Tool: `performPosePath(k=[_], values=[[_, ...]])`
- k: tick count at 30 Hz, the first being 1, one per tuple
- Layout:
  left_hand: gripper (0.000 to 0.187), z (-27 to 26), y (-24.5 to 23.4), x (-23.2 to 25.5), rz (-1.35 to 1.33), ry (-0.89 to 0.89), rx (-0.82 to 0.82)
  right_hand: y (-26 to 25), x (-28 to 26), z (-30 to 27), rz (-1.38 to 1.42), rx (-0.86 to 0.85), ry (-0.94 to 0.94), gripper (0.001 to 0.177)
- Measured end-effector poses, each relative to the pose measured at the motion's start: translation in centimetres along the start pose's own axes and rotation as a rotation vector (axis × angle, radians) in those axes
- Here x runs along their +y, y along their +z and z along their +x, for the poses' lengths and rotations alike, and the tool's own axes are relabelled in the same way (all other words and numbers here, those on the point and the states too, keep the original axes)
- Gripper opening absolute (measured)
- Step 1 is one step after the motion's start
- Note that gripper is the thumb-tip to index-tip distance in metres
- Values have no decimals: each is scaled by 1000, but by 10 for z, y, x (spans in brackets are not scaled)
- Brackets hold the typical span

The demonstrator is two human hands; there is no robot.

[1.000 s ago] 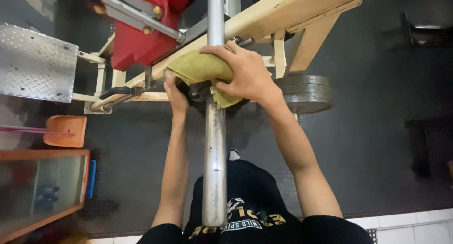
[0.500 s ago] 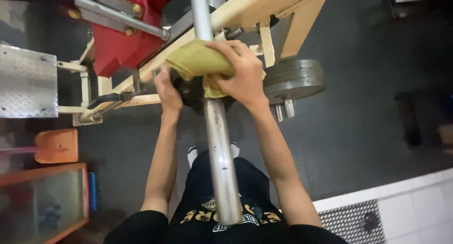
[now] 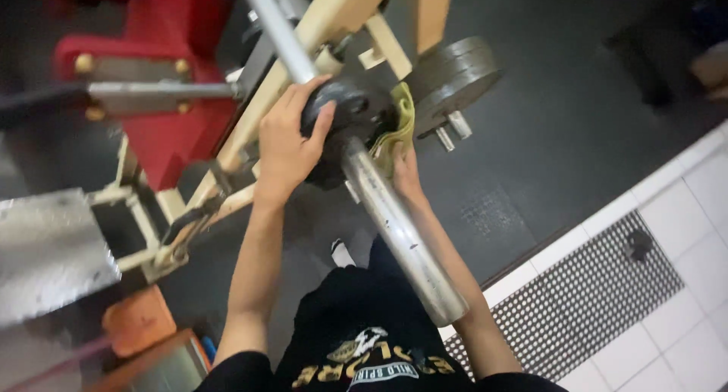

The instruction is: Wiping down weight plates and a weight-lifting machine using a yellow cleaning cloth.

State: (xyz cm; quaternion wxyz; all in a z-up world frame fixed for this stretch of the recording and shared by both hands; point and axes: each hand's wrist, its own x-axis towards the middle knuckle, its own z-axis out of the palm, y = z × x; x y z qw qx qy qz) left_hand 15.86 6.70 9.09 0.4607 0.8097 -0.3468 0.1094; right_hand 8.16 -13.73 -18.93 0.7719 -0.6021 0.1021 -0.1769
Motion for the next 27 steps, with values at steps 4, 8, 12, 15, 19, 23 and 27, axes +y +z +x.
performPosePath(k=[4, 8, 12, 15, 19, 23, 27], values=[[32, 9, -10, -6, 8, -32, -122, -27, -21, -4, -15, 148, -121, 75], [36, 14, 1, -30, 9, -128, -214, -51, -12, 10, -301, 183, -345, 80], [34, 2, 11, -45, -149, -117, -119, 50, -196, 24, -605, -69, -567, 86], [31, -2, 11, -50, -124, -140, -117, 71, -243, 30, -900, -191, -622, 83], [33, -4, 10, -48, -190, -204, -128, 65, -243, 55, -732, -177, -580, 57], [33, 0, 7, -45, -248, -222, -153, 60, -226, 76, -691, -256, -497, 44], [33, 1, 8, -51, -189, -210, -169, 57, -218, 82, -660, -268, -538, 41]])
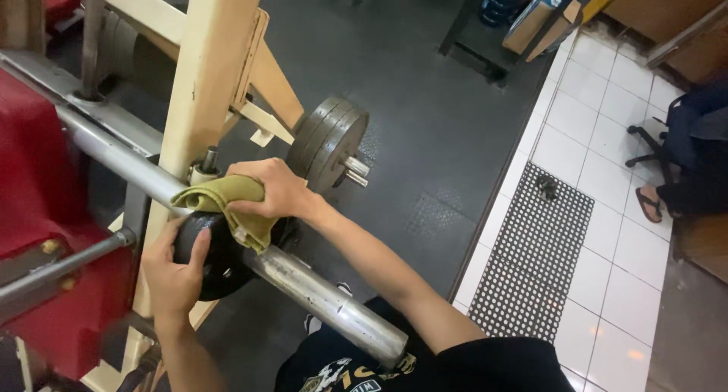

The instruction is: Wiping down weight plates and a weight-lifting machine using a yellow cleaning cloth.

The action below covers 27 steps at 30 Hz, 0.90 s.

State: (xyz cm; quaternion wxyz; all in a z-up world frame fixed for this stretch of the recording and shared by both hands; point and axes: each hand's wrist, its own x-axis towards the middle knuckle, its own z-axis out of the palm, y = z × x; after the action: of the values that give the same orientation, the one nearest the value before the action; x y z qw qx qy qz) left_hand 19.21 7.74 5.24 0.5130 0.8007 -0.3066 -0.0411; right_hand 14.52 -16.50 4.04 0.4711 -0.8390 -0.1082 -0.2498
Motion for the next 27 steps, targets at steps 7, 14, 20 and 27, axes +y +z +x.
performPosePath(k=[7, 14, 20, 27], values=[[34, -2, 0, -9, 8, 49, 36, 6, 11, 0, 75, -38, 19, 41], [33, 2, -1, 1, 2, -33, 1, 10, 16, -7, 107, 42, -24, 48], [33, 5, -2, 15, -48, 1, 9, 38, 58, -47, 335, 185, 39, 62], [32, 5, -2, 13, -84, -66, -6, 49, 62, -97, 447, 190, 287, 52]])
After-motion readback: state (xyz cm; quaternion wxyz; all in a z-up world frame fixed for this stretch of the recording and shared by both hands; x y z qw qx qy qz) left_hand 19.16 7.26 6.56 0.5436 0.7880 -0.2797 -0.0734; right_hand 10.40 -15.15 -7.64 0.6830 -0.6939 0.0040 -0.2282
